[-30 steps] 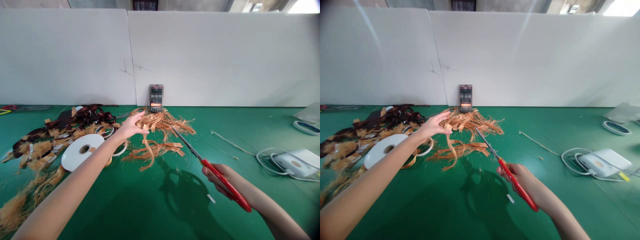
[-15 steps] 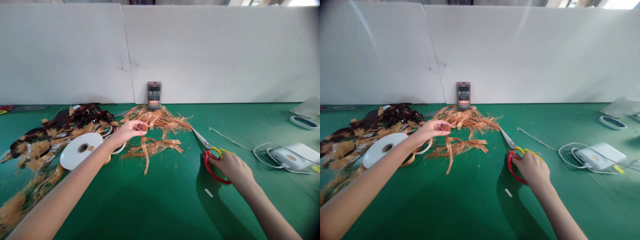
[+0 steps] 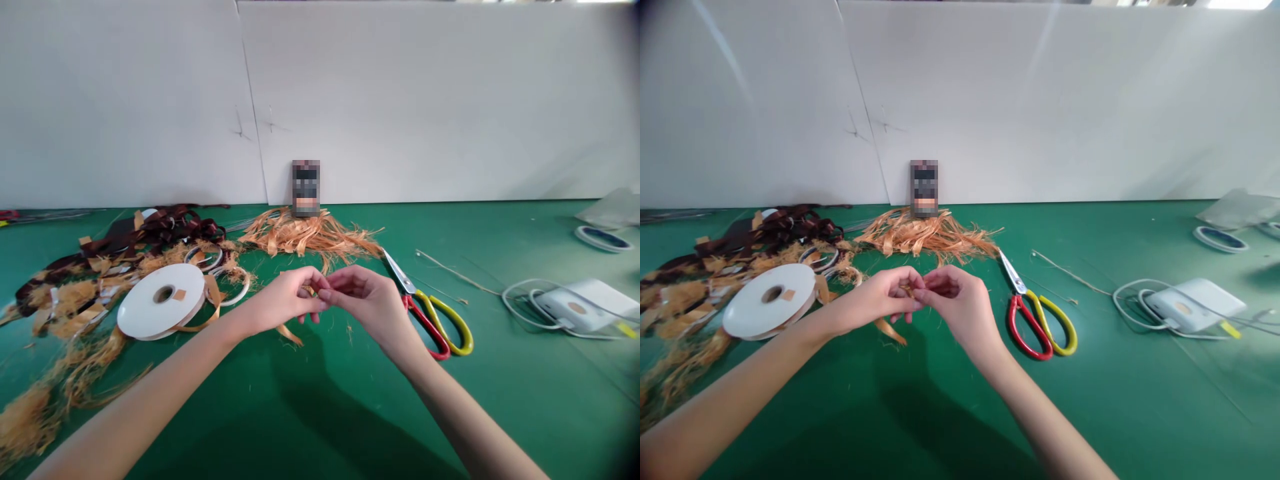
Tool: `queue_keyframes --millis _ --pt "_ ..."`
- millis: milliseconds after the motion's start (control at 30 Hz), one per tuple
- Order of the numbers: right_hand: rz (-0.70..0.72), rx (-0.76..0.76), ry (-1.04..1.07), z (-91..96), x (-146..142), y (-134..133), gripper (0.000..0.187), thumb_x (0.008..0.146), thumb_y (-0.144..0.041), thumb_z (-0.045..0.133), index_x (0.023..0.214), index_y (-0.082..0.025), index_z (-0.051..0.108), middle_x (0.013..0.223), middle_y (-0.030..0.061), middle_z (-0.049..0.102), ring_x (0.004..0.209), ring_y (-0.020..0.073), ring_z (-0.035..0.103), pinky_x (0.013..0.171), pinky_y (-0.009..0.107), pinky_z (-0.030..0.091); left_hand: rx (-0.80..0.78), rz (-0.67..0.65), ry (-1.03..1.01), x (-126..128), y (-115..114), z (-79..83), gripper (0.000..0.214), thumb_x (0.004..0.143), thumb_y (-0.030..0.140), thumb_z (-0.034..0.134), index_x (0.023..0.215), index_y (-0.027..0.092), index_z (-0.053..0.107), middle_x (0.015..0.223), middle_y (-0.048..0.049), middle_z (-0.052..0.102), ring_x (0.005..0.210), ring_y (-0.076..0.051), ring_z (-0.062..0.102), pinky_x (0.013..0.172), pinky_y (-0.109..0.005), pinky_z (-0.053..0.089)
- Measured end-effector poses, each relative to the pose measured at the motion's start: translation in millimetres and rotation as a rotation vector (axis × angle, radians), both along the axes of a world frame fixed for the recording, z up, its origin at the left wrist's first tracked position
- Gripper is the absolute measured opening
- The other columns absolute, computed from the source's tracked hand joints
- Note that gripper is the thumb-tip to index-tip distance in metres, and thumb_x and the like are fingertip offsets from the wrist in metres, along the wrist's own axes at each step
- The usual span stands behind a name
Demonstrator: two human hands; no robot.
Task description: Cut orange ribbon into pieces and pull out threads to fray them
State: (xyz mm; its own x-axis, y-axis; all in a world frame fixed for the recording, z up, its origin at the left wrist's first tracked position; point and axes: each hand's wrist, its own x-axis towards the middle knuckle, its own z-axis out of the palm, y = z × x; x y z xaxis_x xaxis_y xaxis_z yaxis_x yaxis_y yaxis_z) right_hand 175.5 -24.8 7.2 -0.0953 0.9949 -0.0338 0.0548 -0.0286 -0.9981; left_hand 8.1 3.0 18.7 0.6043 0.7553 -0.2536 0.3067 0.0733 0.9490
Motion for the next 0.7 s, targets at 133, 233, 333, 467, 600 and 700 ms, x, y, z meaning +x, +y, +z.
queue_keyframes --millis 133,233,333,467,600,700 --pt "-0.121 0.002 0.029 3.1 4 -1 0.03 0.059 -0.034 0.082 0.076 -0.018 0.064 0.071 0.002 0.068 0.067 0.017 0.066 0.068 0.034 0.055 0.072 0.154 0.053 -13 -3 9.1 0.025 0.077 0.037 0.067 0.093 0.02 0.058 0.077 -0.0012 0.064 0.061 -0.013 0.06 0.049 -0.024 0.042" --pt "-0.252 0.013 -0.026 1.2 16 0 0.029 0.059 -0.033 0.081 0.077 -0.018 0.063 0.07 0.0025 0.069 0.066 0.0177 0.067 0.067 0.033 0.055 0.163 0.228 0.214 -33 2 10.4 0.021 0.075 0.038 0.068 0.086 0.02 0.065 0.072 -0.0013 0.067 0.057 -0.014 0.059 0.055 -0.027 0.045" --pt "-0.328 0.048 -0.15 -13.5 30 3 0.027 0.063 -0.036 0.077 0.076 -0.018 0.061 0.072 0.0046 0.07 0.069 0.0197 0.068 0.068 0.034 0.054 0.23 0.27 0.412 -54 7 -0.4 0.017 0.074 0.037 0.065 0.077 0.021 0.068 0.07 -0.0017 0.069 0.057 -0.016 0.061 0.058 -0.028 0.045" --pt "-0.308 0.017 -0.359 -48.0 41 11 0.02 0.065 -0.035 0.071 0.071 -0.019 0.06 0.069 0.005 0.068 0.067 0.0214 0.066 0.066 0.035 0.053 0.319 0.217 0.709 -63 9 -20.7 0.012 0.076 0.03 0.059 0.073 0.024 0.07 0.073 -0.0024 0.072 0.064 -0.02 0.064 0.057 -0.027 0.041" --pt "-0.32 0.007 -0.426 -72.8 44 18 0.017 0.062 -0.031 0.071 0.067 -0.02 0.059 0.064 0.0031 0.066 0.062 0.0212 0.064 0.063 0.036 0.05 0.551 0.247 0.863 -48 19 -31.2 0.017 0.081 0.025 0.055 0.075 0.023 0.07 0.082 -0.0056 0.073 0.076 -0.024 0.064 0.062 -0.029 0.04" --pt "-0.336 0.019 -0.444 -78.2 44 20 0.018 0.062 -0.03 0.071 0.071 -0.02 0.059 0.066 0.0025 0.066 0.064 0.0202 0.063 0.066 0.036 0.051 0.615 0.257 0.816 -35 38 -42.0 0.019 0.086 0.032 0.053 0.085 0.02 0.069 0.096 -0.009 0.072 0.088 -0.027 0.063 0.07 -0.032 0.042"
